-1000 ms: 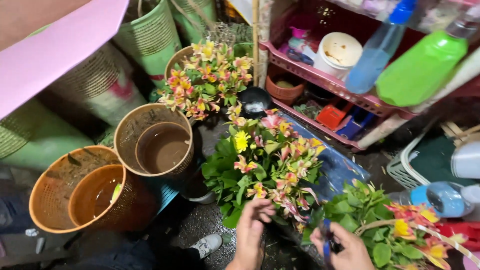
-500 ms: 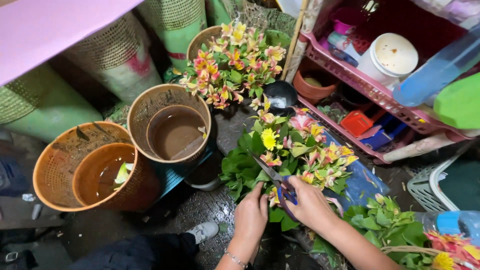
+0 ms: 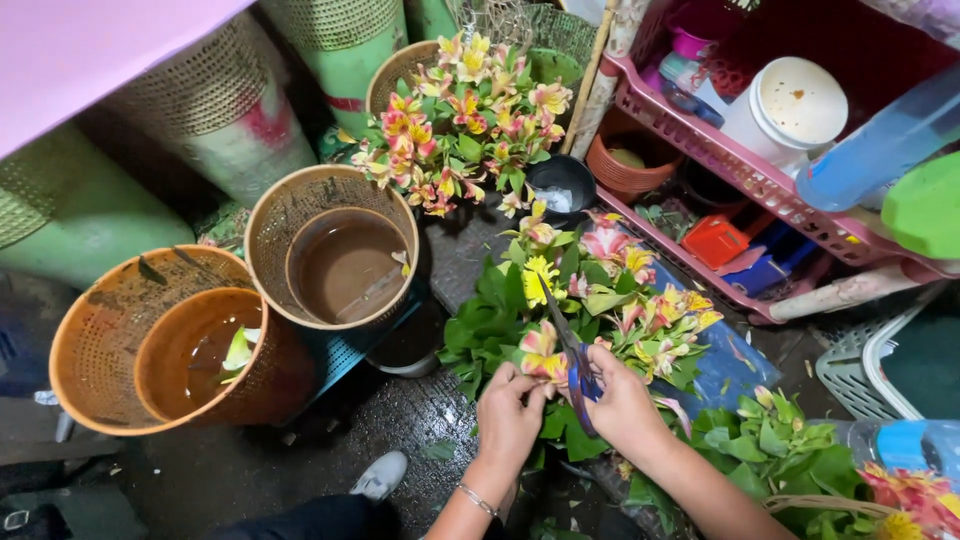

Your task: The person trims the stems of colorful flowers using shears and arranges them into a small woven basket. They repeatedly cut stems and place the flowers into the basket, adjusting the arrangement as they work.

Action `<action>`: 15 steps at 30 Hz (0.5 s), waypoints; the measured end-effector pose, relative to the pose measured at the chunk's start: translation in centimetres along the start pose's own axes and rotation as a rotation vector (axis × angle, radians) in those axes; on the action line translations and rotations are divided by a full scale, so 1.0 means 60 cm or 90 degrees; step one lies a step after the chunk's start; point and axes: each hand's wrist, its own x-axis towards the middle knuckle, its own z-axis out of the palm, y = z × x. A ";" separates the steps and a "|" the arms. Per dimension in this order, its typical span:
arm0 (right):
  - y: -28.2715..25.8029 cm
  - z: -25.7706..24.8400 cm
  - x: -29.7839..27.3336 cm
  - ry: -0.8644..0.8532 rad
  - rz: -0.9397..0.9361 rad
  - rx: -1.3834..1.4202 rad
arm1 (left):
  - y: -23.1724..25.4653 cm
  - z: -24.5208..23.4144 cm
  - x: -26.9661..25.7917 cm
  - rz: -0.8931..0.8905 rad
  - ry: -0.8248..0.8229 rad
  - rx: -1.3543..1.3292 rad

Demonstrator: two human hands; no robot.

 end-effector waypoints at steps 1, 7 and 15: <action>0.006 -0.003 -0.004 0.009 -0.006 0.037 | 0.004 -0.006 0.000 -0.018 -0.006 -0.036; -0.018 -0.039 -0.047 0.063 -0.013 0.093 | 0.019 -0.023 0.007 -0.044 -0.017 -0.071; -0.006 -0.046 -0.070 0.082 0.082 0.107 | 0.071 -0.061 0.000 -0.048 0.109 -0.258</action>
